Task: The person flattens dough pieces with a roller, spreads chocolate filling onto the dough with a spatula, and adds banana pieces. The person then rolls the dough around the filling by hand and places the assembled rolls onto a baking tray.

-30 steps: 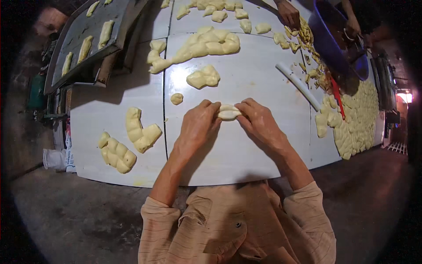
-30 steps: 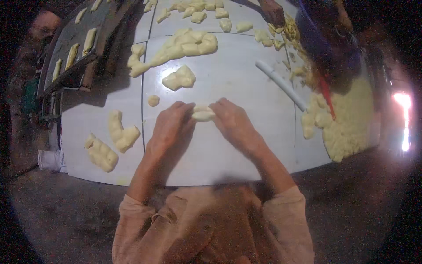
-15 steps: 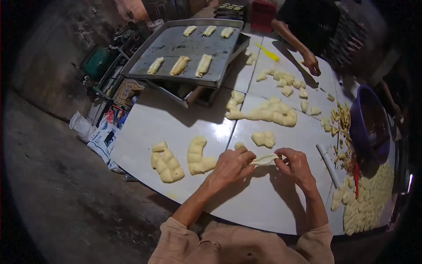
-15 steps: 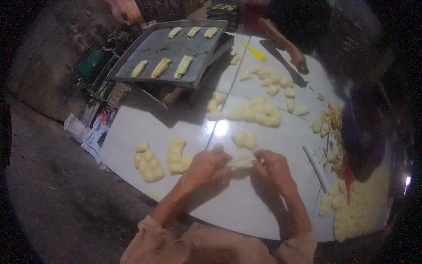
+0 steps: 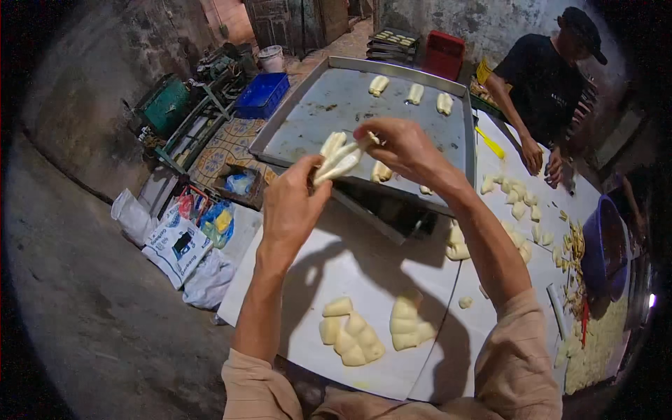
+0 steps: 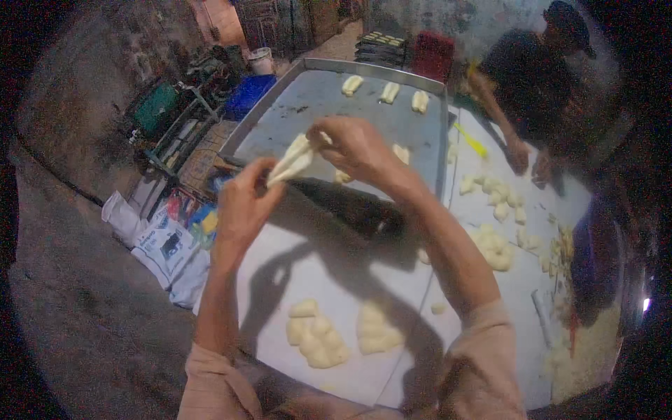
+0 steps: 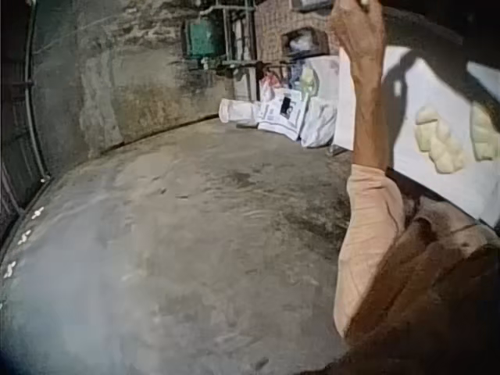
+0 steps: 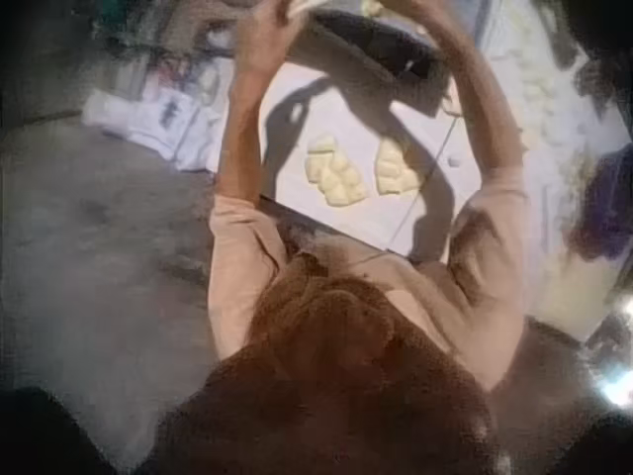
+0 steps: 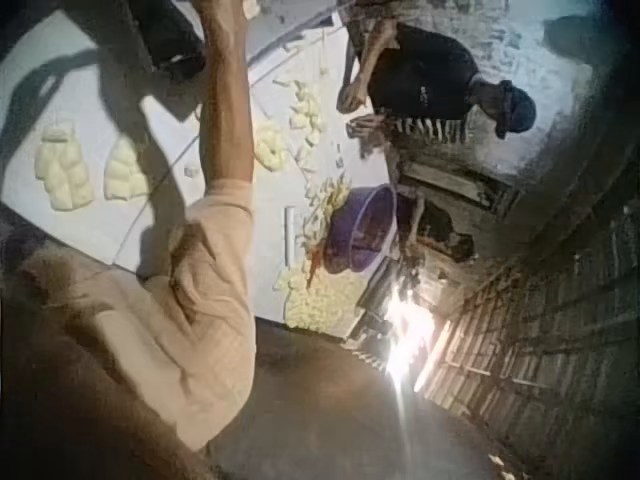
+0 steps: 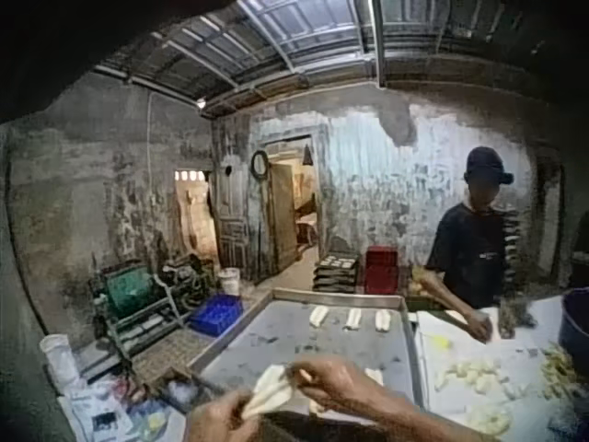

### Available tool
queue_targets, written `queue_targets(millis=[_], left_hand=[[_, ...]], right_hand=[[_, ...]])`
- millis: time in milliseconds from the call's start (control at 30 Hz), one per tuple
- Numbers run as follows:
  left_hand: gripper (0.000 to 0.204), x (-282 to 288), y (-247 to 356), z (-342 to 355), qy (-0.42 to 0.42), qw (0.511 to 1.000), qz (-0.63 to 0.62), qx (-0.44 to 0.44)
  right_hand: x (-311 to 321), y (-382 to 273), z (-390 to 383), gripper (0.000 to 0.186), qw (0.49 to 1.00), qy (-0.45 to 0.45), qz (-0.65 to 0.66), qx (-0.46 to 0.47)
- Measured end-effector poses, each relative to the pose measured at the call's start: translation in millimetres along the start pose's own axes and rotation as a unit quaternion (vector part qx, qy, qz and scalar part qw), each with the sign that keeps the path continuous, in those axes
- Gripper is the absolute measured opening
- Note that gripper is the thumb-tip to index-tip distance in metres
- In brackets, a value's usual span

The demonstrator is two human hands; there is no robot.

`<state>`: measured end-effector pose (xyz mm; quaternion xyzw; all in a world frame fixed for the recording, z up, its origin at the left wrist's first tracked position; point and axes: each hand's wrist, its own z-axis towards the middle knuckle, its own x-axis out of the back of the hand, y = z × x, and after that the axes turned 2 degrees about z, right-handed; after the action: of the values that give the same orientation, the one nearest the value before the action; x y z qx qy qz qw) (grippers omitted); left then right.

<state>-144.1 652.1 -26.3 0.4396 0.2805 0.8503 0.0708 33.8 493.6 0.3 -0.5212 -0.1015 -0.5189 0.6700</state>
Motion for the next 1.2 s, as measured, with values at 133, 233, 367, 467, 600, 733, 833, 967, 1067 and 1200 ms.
queue_targets(millis=[133,233,367,467,600,733,833,967,1067,1200], left_hand=[[0.039,7.3,-55.5,55.9,0.006,0.997,0.060,0.037],[0.045,-10.3,-86.8,86.5,-0.054,0.986,0.154,0.041],[0.042,-8.3,-100.3,109.8,-0.198,0.943,0.252,0.091],[0.045,-10.8,-115.2,119.2,-0.148,0.955,0.238,0.100],[0.038,-11.6,-111.9,122.0,-0.176,0.943,0.268,0.089],[0.024,-32.3,-116.2,122.1,-0.140,0.953,0.259,0.076],[0.030,-41.9,-111.7,119.6,-0.147,0.957,0.242,0.065],[0.053,-29.9,-130.1,105.0,-0.077,0.985,0.153,0.002],[0.066,-26.8,-97.6,114.8,-0.090,0.972,0.188,-0.109],[0.064,36.8,-64.6,44.7,-0.059,0.995,0.014,0.084]], right_hand=[[-58.7,31.6,106.2,0.037,0.999,-0.001,0.007,0.053],[-90.4,71.6,137.9,0.041,0.997,-0.036,-0.067,0.032],[-116.7,91.2,147.4,0.044,0.986,-0.048,-0.160,-0.022],[-132.2,90.3,161.7,0.034,0.977,-0.049,-0.170,-0.119],[-145.7,86.8,170.4,0.044,0.964,-0.080,-0.160,-0.195],[-172.1,95.6,174.9,0.033,0.979,-0.023,-0.155,-0.129],[-166.8,127.5,157.0,0.026,0.995,0.013,-0.098,-0.020],[-155.7,97.8,151.4,0.035,0.980,-0.033,-0.191,-0.042],[-125.0,171.9,116.6,0.039,0.988,0.007,-0.028,0.149],[-72.1,-34.4,-9.0,0.028,0.990,0.039,-0.084,0.111]])
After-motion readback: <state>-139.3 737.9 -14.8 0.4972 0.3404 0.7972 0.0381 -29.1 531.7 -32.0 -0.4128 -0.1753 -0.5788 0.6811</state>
